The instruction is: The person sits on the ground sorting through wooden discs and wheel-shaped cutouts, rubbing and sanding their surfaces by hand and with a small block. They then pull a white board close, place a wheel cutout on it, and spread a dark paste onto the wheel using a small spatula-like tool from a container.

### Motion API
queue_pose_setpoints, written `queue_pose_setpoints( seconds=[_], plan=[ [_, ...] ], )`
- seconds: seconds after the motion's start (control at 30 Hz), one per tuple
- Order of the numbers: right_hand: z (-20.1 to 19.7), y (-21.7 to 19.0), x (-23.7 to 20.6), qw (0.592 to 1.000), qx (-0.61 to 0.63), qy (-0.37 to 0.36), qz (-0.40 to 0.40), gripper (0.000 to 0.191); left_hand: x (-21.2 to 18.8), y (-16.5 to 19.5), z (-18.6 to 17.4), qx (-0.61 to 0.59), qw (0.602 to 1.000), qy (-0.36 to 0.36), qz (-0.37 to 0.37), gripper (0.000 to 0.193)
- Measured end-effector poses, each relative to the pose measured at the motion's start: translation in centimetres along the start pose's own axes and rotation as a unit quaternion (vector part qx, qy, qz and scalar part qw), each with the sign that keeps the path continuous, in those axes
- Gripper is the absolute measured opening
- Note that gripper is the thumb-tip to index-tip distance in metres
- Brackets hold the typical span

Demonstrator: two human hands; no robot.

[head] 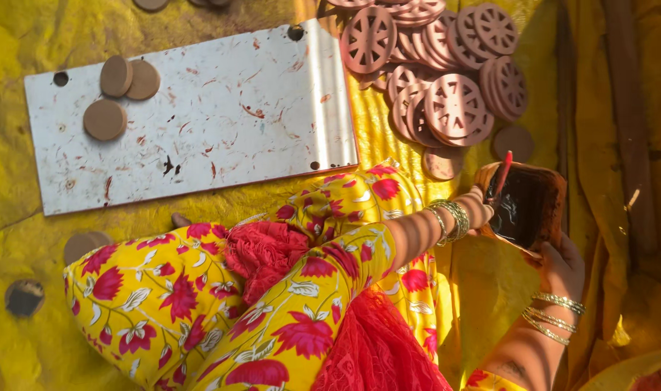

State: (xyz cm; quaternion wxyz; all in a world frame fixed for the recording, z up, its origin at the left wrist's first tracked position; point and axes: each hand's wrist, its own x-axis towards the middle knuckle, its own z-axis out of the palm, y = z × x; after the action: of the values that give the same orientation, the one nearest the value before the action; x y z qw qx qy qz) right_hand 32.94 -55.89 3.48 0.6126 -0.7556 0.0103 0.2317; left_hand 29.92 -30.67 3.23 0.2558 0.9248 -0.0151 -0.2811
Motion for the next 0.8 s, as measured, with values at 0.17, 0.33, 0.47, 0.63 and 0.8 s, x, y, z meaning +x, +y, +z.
queue_pose_setpoints(
  seconds=[0.17,0.33,0.47,0.63,0.8],
  plan=[
    [-0.9,4.4,0.4,0.998,-0.011,-0.032,0.048,0.021,-1.2,-0.2,0.1,-0.046,0.995,-0.086,-0.021,0.055],
    [-1.1,5.3,1.2,0.996,-0.036,-0.068,0.048,0.034,-1.7,-0.2,-0.6,-0.065,0.99,-0.118,-0.051,0.058],
    [0.6,3.1,2.0,0.941,-0.321,0.031,-0.103,0.047,-1.2,-0.7,-0.5,-0.099,0.985,-0.112,-0.087,0.06],
    [6.6,-1.0,5.5,0.979,-0.15,-0.05,-0.131,0.046,-0.5,-1.4,1.1,-0.3,0.932,0.001,-0.206,0.064],
    [13.0,-3.7,8.2,0.926,-0.34,-0.065,-0.154,0.046,-0.7,-3.2,2.4,-0.525,0.782,0.267,-0.202,0.067]
  ],
)
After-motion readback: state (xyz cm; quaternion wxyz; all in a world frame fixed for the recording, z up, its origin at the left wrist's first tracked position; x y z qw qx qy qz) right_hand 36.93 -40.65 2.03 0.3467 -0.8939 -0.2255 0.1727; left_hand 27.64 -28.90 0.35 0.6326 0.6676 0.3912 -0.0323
